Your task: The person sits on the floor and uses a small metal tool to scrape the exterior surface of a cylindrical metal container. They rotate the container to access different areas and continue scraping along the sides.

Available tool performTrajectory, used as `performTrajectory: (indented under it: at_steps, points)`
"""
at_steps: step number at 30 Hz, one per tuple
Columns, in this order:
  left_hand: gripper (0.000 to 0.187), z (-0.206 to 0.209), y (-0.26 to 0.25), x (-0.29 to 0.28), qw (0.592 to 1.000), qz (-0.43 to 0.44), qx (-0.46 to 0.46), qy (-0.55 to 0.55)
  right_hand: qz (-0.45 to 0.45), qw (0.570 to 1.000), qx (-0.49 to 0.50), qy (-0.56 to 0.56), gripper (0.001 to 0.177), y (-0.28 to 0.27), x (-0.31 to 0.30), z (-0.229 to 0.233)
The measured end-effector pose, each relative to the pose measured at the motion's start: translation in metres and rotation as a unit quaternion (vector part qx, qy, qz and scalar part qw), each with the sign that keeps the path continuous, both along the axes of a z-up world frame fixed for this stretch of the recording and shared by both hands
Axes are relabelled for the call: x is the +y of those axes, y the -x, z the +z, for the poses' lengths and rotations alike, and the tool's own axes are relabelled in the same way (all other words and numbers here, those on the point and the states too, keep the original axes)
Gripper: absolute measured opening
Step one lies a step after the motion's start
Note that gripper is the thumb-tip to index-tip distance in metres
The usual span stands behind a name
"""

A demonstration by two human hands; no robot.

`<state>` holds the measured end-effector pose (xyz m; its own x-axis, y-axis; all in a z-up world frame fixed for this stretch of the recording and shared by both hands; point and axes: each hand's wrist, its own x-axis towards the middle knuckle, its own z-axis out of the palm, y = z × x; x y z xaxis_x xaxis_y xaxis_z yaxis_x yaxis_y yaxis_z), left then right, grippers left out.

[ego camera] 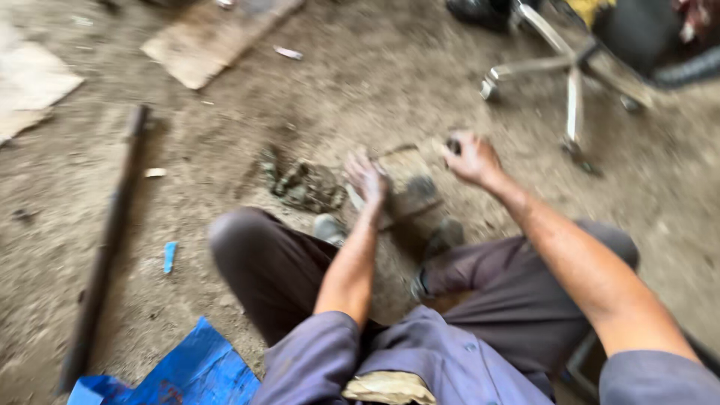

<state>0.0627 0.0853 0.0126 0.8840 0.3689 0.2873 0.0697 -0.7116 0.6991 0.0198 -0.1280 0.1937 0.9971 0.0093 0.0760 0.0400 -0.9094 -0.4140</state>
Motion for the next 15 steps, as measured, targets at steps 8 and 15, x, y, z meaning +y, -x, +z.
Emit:
performTrajectory:
  at_steps: [8,15]
  points:
    - [0.093,-0.021,0.011,-0.001,0.974,-0.183,0.119,0.057,-0.235,0.972,-0.019,0.002,0.030,0.041,0.062,-0.124]
    - [0.111,-0.031,0.007,0.016,0.963,-0.214,0.153,0.059,-0.151,0.988,0.003,-0.034,0.029,0.069,0.078,-0.113]
